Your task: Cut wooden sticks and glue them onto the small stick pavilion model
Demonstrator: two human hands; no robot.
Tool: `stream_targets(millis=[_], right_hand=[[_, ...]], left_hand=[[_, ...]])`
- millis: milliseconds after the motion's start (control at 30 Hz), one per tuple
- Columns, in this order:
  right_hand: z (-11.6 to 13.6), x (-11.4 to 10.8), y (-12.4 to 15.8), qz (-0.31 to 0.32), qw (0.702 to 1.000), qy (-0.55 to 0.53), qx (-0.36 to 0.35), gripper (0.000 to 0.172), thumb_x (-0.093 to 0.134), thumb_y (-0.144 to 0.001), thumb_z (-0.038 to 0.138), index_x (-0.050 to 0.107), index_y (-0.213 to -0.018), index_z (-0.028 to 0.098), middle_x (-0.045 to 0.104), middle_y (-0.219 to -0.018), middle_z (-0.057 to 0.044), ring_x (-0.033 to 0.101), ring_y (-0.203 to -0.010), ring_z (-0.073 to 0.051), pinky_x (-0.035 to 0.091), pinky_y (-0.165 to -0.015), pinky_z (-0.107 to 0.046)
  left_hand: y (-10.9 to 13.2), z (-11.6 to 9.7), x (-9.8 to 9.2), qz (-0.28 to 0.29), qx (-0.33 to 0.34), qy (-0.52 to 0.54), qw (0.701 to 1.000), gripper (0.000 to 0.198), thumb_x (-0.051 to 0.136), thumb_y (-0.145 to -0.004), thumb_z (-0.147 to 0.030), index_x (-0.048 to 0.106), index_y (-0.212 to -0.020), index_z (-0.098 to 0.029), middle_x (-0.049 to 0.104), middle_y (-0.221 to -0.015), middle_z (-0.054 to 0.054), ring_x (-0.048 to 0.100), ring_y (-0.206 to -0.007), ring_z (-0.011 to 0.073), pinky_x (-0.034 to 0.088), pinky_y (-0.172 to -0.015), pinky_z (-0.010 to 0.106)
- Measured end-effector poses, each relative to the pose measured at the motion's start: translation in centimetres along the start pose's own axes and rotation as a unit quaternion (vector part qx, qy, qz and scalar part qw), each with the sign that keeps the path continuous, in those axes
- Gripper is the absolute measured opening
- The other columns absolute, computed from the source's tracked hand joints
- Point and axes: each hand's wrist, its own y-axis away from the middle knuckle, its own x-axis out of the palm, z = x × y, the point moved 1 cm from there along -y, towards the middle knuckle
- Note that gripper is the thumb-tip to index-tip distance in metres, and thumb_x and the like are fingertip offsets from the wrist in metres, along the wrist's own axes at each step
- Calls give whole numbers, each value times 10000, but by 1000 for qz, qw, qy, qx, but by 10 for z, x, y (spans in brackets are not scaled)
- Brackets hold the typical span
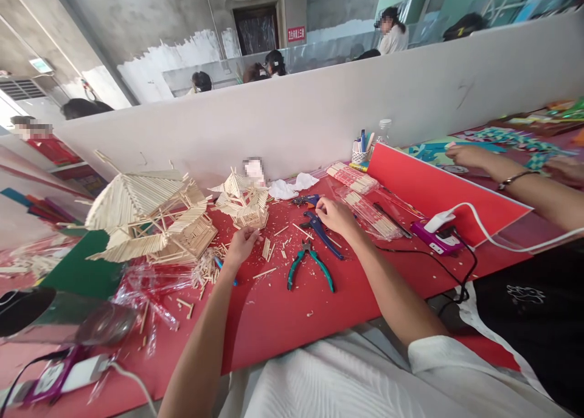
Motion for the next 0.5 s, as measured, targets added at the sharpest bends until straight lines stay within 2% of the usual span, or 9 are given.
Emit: stream_targets(millis=[133, 300, 500], right_hand=[[-10, 4, -4, 2, 1000, 1, 13, 127, 562, -935, 263, 656, -1013, 229, 749, -921, -55, 666, -838, -223, 434, -737, -302], [-17, 14, -10, -30, 998, 53, -17, 141, 553, -939, 258, 654, -1027, 213, 726, -1005, -91, 640, -969, -254, 444, -858, -340], [-26, 27, -17, -15, 997, 82, -6, 191, 569, -941, 293, 657, -1082, 199, 704, -1064, -114, 618, -1061, -289, 417, -967, -391]], left_hand=[[-1, -1, -5, 0, -33, 35, 999, 468, 765, -687, -601, 618, -809, -174, 746, -755, 81, 655, -674, 180, 496, -710, 316], [-2, -1, -11, -16, -52, 71, 996, 500, 828, -585, -574, 597, -793, -182, 750, -734, 80, 652, -644, 177, 492, -680, 307], [-1, -2, -19, -38, -46, 44, 997, 465, 842, -570, -566, 654, -708, -163, 688, -658, 33, 561, -562, 135, 441, -583, 269]])
